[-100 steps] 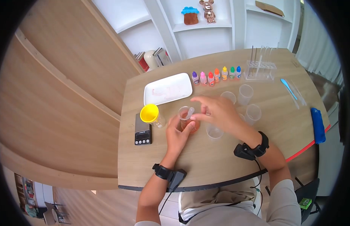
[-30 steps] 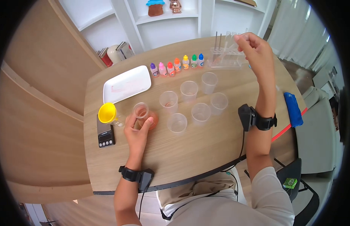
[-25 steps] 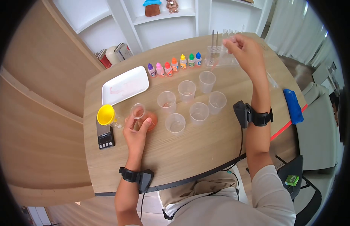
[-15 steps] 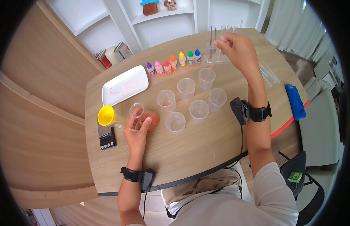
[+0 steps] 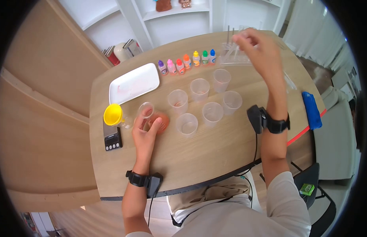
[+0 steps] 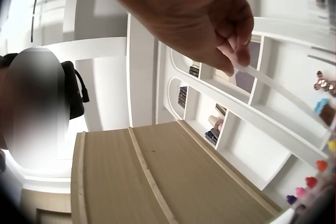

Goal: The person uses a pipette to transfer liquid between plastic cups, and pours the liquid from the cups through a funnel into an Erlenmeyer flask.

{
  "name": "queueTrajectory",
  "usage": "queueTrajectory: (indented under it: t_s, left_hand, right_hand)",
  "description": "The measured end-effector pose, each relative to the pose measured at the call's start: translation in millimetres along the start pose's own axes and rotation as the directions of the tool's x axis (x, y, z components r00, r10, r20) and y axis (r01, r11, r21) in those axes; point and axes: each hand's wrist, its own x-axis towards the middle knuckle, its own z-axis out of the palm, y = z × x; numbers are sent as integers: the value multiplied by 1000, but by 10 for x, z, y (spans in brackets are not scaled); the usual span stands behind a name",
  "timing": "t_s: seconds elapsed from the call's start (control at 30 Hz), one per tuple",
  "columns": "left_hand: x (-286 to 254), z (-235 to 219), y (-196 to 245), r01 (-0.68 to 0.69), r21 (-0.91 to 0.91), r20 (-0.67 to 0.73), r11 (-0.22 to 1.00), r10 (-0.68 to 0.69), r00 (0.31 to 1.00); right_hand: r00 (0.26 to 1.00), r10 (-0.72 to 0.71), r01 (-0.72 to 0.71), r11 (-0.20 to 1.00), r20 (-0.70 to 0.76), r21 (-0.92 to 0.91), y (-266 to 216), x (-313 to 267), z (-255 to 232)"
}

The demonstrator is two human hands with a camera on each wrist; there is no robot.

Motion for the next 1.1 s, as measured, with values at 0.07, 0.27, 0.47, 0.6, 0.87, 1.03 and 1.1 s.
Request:
queueTrajectory:
  t_s: [0.07, 0.27, 0.47, 0.6, 0.87, 1.03, 1.1]
  left_hand:
    - [-8, -20, 51, -140, 136, 41, 981, 136, 990]
    - [3, -63, 163, -437, 421, 84, 795, 445, 891]
    - [-22, -72, 241, -509, 459, 59, 729, 546, 836]
    - [-35, -80, 258, -532, 505, 93, 679, 570, 816]
    - [-56, -65, 289, -540, 530, 120, 654, 573, 811]
    - [-38, -64, 275, -533, 507, 77, 677, 580, 811]
    - [-45, -67, 264, -529, 505, 68, 682, 579, 812]
  right_hand:
    - [999, -44, 45, 956, -8, 289, -245, -61, -117]
    - [959, -239, 117, 824, 154, 554, -956, -558, -261]
    - [763, -618, 519, 761, 189, 389, -1019, -689, 237]
    - [754, -630, 547, 759, 187, 353, -961, -775, 596]
    - [744, -637, 571, 763, 202, 302, -871, -821, 840]
    - [777, -613, 548, 771, 143, 324, -926, -836, 839]
    - [790, -597, 529, 780, 143, 334, -950, -827, 798]
